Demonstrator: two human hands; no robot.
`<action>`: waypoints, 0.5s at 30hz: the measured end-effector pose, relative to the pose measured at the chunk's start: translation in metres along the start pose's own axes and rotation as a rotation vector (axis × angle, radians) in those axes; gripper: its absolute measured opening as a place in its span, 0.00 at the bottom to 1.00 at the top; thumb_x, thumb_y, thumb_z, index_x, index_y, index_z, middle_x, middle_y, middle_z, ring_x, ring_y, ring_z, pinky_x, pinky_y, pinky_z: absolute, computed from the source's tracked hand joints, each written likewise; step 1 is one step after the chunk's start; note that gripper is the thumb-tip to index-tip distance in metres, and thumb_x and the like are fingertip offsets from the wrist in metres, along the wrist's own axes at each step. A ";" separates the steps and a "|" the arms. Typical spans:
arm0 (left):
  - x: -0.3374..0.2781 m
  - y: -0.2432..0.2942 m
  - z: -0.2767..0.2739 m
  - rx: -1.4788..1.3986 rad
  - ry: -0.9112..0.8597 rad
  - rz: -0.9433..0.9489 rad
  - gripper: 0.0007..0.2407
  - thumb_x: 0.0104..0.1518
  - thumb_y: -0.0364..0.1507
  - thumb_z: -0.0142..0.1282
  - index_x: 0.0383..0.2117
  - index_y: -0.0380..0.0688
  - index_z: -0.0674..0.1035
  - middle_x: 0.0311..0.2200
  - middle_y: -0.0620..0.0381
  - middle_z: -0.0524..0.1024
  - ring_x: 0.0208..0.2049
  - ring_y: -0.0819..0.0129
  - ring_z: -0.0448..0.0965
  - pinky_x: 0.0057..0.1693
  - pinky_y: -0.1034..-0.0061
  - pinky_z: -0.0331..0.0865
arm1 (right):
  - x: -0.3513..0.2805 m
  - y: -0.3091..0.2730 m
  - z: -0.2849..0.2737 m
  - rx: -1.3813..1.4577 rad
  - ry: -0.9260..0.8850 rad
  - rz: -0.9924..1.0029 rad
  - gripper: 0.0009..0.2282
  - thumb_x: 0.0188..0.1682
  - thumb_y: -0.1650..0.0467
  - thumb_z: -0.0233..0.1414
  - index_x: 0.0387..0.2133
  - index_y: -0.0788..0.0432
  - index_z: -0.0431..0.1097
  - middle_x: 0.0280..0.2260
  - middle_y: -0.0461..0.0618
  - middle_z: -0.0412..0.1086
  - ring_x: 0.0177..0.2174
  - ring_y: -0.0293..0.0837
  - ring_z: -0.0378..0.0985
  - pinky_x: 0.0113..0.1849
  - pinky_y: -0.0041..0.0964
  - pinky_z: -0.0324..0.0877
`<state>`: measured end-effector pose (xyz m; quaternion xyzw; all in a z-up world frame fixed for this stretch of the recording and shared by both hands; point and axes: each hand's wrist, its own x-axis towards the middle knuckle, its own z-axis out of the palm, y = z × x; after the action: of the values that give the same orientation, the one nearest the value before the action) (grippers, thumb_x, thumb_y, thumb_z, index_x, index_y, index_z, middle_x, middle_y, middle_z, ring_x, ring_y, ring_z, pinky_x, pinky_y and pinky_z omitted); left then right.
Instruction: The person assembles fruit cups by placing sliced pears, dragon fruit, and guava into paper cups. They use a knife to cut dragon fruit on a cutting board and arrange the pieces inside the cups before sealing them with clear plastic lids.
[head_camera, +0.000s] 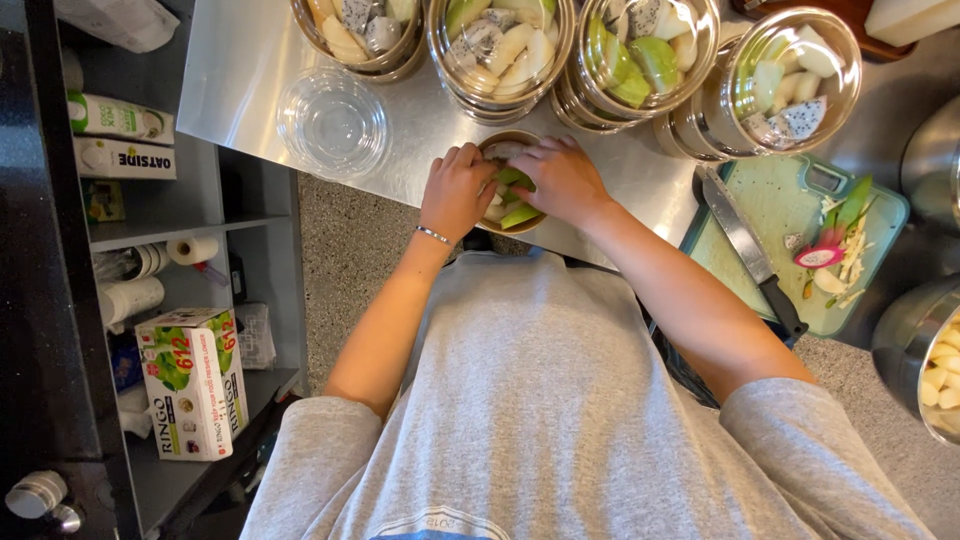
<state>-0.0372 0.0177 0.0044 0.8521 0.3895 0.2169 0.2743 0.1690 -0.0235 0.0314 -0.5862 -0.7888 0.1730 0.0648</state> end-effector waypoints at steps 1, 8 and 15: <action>0.001 0.001 0.004 -0.002 0.010 0.004 0.08 0.51 0.28 0.65 0.37 0.45 0.84 0.38 0.55 0.73 0.43 0.57 0.74 0.47 0.63 0.66 | -0.002 0.001 -0.004 0.018 0.015 0.003 0.16 0.41 0.65 0.64 0.43 0.54 0.76 0.41 0.48 0.77 0.44 0.50 0.75 0.48 0.47 0.63; 0.006 0.006 -0.015 -0.123 0.006 -0.001 0.09 0.56 0.29 0.64 0.40 0.41 0.83 0.35 0.50 0.77 0.38 0.54 0.77 0.46 0.63 0.68 | -0.048 0.011 -0.036 0.288 0.305 0.184 0.05 0.53 0.67 0.58 0.38 0.54 0.76 0.31 0.46 0.77 0.28 0.44 0.78 0.41 0.44 0.69; -0.019 0.029 -0.031 -0.139 -0.173 0.113 0.09 0.52 0.31 0.66 0.36 0.42 0.84 0.30 0.55 0.82 0.31 0.58 0.81 0.41 0.63 0.69 | -0.121 0.001 -0.038 0.564 0.319 0.483 0.07 0.55 0.68 0.53 0.37 0.60 0.74 0.30 0.51 0.75 0.26 0.46 0.76 0.32 0.41 0.70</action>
<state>-0.0508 -0.0036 0.0438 0.8671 0.2998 0.1842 0.3525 0.2181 -0.1305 0.0787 -0.7334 -0.5300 0.2996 0.3024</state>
